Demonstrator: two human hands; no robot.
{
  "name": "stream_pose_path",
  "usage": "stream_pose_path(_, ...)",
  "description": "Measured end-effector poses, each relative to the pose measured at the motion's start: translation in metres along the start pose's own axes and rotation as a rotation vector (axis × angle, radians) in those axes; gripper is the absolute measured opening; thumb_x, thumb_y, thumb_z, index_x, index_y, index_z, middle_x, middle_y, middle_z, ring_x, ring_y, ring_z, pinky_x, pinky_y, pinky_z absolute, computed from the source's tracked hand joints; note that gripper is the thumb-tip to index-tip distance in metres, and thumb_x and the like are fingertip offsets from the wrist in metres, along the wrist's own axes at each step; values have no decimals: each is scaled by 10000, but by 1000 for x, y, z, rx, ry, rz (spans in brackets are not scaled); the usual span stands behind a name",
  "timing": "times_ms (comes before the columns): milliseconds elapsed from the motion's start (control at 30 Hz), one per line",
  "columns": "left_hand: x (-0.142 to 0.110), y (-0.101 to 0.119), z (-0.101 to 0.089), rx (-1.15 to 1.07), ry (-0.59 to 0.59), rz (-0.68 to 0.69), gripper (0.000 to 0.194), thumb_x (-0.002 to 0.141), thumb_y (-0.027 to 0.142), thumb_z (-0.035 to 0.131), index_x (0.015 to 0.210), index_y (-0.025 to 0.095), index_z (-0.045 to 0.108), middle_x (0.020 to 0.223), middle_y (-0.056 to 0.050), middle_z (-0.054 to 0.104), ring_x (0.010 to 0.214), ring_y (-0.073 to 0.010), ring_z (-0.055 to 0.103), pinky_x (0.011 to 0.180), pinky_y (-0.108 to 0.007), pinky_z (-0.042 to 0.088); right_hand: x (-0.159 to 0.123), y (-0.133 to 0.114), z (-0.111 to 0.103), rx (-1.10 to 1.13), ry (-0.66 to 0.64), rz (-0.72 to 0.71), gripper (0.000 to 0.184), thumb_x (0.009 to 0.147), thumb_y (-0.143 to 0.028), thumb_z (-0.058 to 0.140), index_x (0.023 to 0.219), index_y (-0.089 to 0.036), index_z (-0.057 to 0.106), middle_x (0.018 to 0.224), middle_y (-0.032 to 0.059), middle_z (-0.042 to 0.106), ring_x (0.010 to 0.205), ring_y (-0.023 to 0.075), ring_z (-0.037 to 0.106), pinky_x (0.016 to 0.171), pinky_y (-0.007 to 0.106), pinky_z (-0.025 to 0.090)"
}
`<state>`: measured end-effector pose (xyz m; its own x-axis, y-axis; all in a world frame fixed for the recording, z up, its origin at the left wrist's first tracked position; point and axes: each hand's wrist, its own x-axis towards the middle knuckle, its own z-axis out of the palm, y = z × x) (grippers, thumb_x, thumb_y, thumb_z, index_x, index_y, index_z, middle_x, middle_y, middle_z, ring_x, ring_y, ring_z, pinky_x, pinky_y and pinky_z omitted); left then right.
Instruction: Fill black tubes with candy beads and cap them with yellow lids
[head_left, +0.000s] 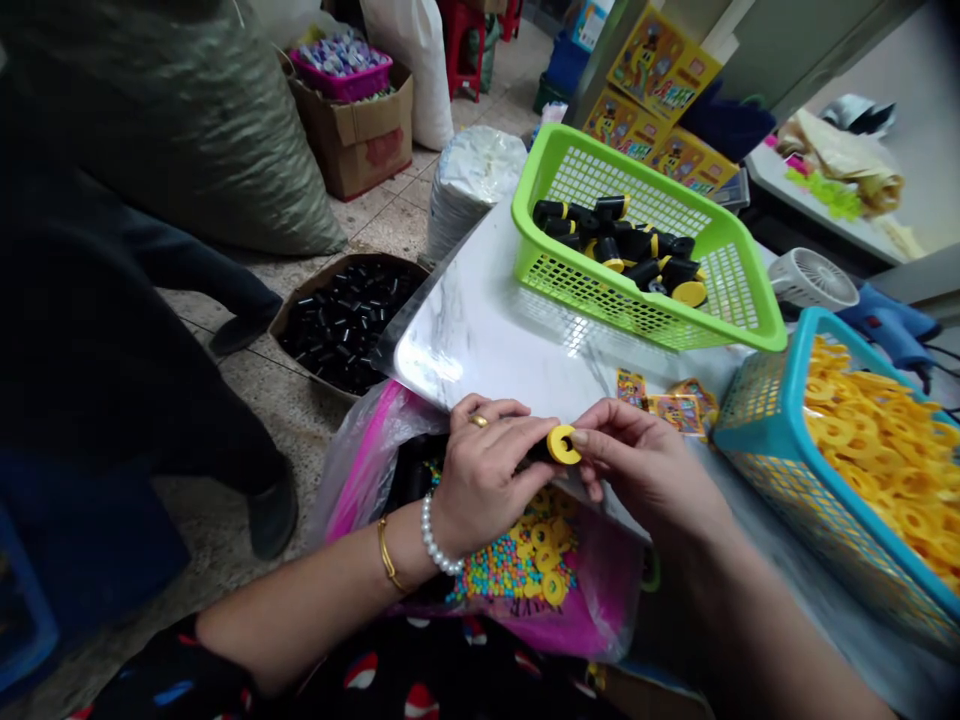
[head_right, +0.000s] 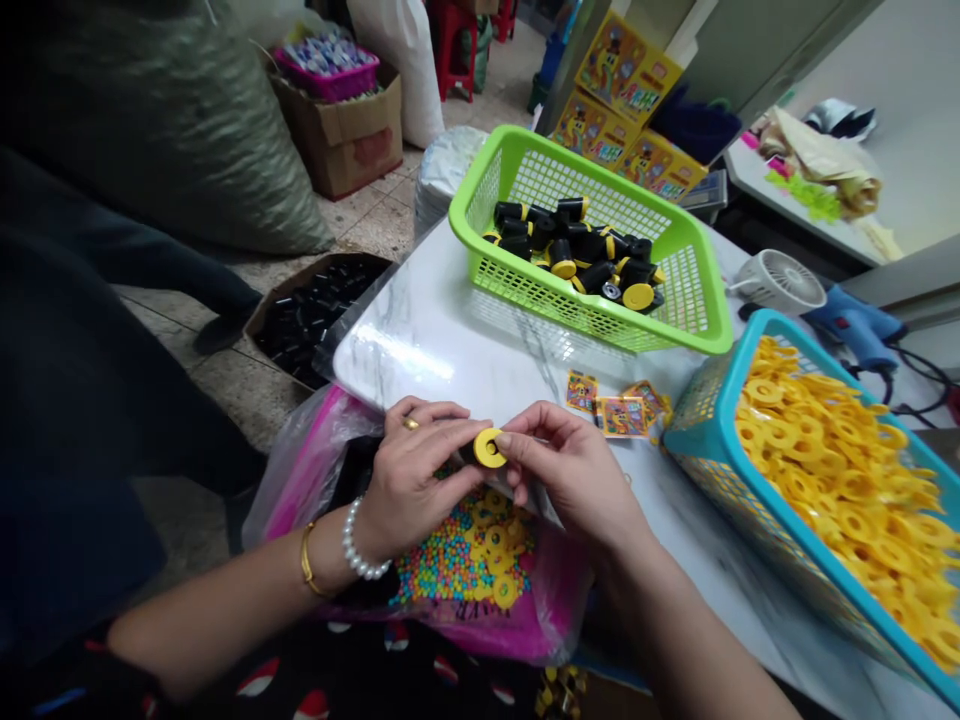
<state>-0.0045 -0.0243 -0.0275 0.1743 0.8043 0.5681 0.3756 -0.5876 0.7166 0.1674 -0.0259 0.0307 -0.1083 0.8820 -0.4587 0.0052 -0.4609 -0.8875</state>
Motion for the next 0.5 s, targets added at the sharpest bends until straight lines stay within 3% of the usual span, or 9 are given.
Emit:
stream_pose_path(133,1,3,-3,19,-6,-33,271,782,242,728,1038,191,656,922,-26,750,921,-229,648,889,-420,382,0,4,3,-12,20,-24,229,739,-296,785,802,-170,604,604,-11,640,459,87,564,452,193,457)
stream_pose_path(367,10,8,-15,-1,-141,32,290,829,187,654,1112,127,633,1016,-75,739,824,-197,689,747,-353,518,-2,3,7,-62,54,-48,246,737,-329,782,795,-178,597,611,-6,639,505,107,590,509,224,493)
stream_pose_path(433,12,12,-18,-131,-176,-58,342,822,174,645,1157,114,622,1008,-90,737,730,-167,697,650,-296,550,-2,0,8,-92,50,-59,256,727,-333,789,785,-185,589,629,-8,639,525,109,593,528,229,504)
stream_pose_path(500,12,16,-18,-335,-232,-261,373,847,212,629,1203,102,606,860,-74,749,576,-131,673,518,-234,540,-2,-3,9,-128,49,-75,268,722,-352,789,787,-192,584,647,-10,636,545,113,598,547,234,514)
